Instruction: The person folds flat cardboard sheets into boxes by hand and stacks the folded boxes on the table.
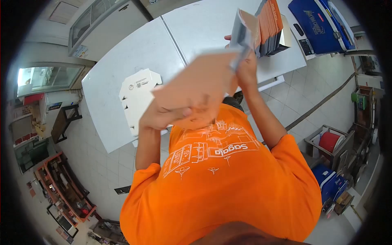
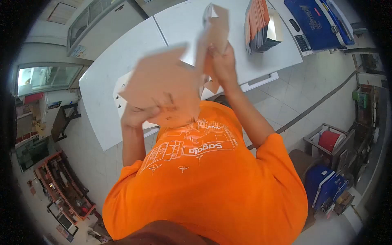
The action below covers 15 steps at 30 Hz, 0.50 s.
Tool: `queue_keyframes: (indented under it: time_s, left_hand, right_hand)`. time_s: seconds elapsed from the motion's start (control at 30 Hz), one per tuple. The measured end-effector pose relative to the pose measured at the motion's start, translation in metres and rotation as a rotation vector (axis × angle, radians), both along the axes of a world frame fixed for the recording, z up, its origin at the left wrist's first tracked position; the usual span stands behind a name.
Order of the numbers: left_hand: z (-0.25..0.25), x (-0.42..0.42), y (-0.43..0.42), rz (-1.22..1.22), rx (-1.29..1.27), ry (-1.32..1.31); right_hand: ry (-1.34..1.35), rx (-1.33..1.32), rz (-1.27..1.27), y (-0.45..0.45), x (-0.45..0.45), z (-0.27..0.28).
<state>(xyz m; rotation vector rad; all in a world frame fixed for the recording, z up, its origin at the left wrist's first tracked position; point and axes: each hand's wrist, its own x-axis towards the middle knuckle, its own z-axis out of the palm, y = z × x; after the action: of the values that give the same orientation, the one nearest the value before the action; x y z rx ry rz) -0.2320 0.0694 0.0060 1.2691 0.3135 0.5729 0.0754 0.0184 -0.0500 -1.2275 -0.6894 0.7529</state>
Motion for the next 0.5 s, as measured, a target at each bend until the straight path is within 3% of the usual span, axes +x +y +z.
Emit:
queue_keyframes:
  time_s: [0.03, 0.13, 0.2, 0.23, 0.33, 0.37, 0.43, 0.5]
  left_hand:
    - [0.012, 0.011, -0.008, 0.022, 0.071, 0.011]
    - [0.016, 0.005, 0.001, 0.338, -0.045, 0.048]
    - [0.037, 0.008, 0.029, 0.534, 0.057, 0.261]
    - [0.022, 0.005, 0.039, 0.559, 0.127, 0.294]
    - [0.012, 0.025, 0.028, 0.619, 0.344, 0.457]
    - [-0.003, 0.036, 0.024, 0.638, 0.476, 0.377]
    - [-0.01, 0.054, 0.014, 0.599, 0.48, 0.448]
    - [-0.019, 0.066, 0.013, 0.616, 0.471, 0.481]
  right_hand:
    - [0.053, 0.129, 0.015, -0.001, -0.019, 0.011]
    - [0.073, -0.036, -0.12, 0.001, -0.014, 0.017]
    - [0.169, -0.028, -0.133, -0.001, -0.003, 0.027]
    - [-0.036, -0.042, -0.102, -0.002, -0.003, 0.025]
    - [-0.198, -0.105, -0.034, -0.008, -0.019, 0.042]
    - [-0.334, -0.1, 0.014, -0.01, -0.029, 0.047]
    - [-0.606, -0.093, 0.104, -0.015, -0.048, 0.054]
    - [-0.47, -0.142, 0.137, -0.017, -0.051, 0.05]
